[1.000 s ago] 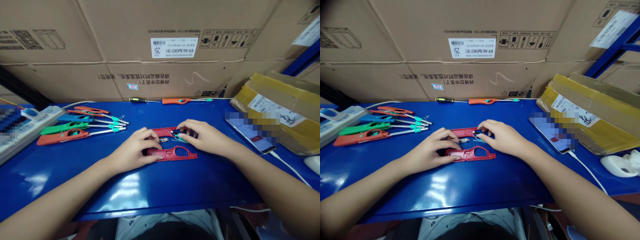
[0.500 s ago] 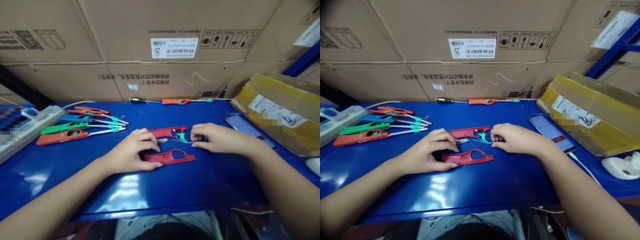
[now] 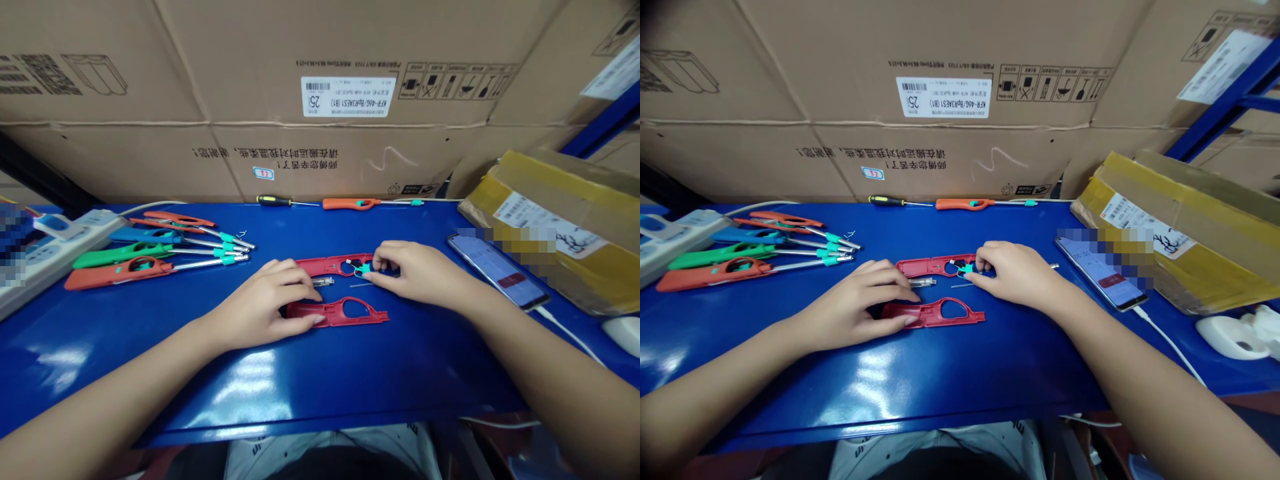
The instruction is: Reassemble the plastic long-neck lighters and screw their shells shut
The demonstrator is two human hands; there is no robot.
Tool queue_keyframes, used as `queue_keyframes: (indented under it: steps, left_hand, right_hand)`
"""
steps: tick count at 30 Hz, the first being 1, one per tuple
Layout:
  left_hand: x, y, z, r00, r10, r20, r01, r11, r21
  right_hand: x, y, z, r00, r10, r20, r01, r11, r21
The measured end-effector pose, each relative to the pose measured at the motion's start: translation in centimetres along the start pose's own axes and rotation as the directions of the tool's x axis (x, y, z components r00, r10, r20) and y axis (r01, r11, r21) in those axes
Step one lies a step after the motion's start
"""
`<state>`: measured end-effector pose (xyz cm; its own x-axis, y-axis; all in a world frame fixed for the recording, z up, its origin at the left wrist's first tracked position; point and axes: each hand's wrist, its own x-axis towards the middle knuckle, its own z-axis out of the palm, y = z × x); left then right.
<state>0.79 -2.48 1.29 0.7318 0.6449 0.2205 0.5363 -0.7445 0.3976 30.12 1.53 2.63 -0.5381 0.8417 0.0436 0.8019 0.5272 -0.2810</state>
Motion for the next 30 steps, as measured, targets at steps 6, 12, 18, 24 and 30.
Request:
queue_keyframes:
  steps: [6, 12, 18, 24, 30]
  left_hand:
    - [-0.1, -0.1, -0.2, 0.999, -0.007, -0.048, 0.008, 1.0, 0.006]
    - [-0.2, -0.2, 0.0, 0.998, -0.01, -0.058, 0.01, 1.0, 0.003]
    - [-0.1, -0.2, 0.2, 0.999, -0.006, -0.05, 0.006, 1.0, -0.005]
    - [0.1, -0.1, 0.2, 0.999, -0.01, -0.047, 0.009, 1.0, -0.016]
    - [-0.1, 0.0, 0.1, 0.999, -0.006, -0.046, 0.005, 1.0, -0.023]
  right_hand:
    - [0.1, 0.0, 0.4, 0.999, -0.031, -0.043, 0.03, 1.0, -0.007]
    - [-0.2, 0.4, -1.1, 0.971, -0.217, -0.1, 0.18, 0.94, -0.29]
    - [-0.5, 0.7, -1.8, 0.947, -0.275, -0.165, 0.223, 0.935, -0.277]
    - [-0.7, 1.0, -1.5, 0.963, -0.242, -0.118, 0.219, 0.959, -0.18]
    - [-0.7, 1.2, -1.8, 0.969, -0.18, -0.17, 0.155, 0.976, -0.151]
